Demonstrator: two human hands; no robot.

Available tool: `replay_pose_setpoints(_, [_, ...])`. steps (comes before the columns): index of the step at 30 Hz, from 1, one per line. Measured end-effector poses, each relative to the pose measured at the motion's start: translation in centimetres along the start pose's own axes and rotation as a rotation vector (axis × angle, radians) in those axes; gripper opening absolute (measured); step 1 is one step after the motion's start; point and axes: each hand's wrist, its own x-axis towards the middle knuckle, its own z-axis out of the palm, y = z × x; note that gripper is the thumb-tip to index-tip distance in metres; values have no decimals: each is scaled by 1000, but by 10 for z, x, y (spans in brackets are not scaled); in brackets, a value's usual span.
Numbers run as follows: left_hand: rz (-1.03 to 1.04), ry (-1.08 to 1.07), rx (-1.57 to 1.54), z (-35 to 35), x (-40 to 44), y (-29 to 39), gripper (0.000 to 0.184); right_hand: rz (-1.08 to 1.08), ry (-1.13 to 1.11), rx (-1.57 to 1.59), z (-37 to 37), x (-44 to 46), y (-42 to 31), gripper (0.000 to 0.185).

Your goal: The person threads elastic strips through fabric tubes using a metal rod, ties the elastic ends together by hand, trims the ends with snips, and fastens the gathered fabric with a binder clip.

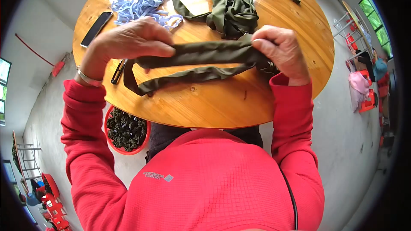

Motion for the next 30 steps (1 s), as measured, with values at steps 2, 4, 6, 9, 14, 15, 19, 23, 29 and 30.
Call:
replay_pose_setpoints(2, [10, -36, -146, -11, -14, -7, 24, 101, 33, 75, -12, -3, -4, 14])
replay_pose_setpoints(4, [-2, 91, -163, -10, -26, -10, 24, 64, 37, 43, -17, -4, 4, 15])
replay_pose_setpoints(6, [46, 102, -100, -16, -31, -14, 24, 38, 11, 26, -16, -3, 12, 15])
replay_pose_setpoints(9, [69, 135, -102, -16, -32, -16, 24, 55, -11, 26, -12, -3, 12, 15])
replay_pose_setpoints(14, [-28, 172, 83, -9, -24, -9, 22, 61, -20, 33, -2, -1, 10, 15])
replay_pose_setpoints(15, [-21, 160, 85, -7, -22, -9, 21, 69, -25, 29, -3, 0, 10, 15])
replay_pose_setpoints(19, [146, 174, 168, 0, -12, -10, 23, 75, -27, 32, 2, 0, 6, 13])
replay_pose_setpoints(23, [179, 198, 296, 10, 1, -2, 22, 73, -66, 62, 9, 1, 11, 11])
replay_pose_setpoints(29, [161, 118, 344, 29, 31, 7, 19, -47, -89, 20, 22, 4, 11, 9])
replay_pose_setpoints(30, [151, 125, 356, 36, 37, 8, 19, -37, -103, 15, 24, 4, 10, 10])
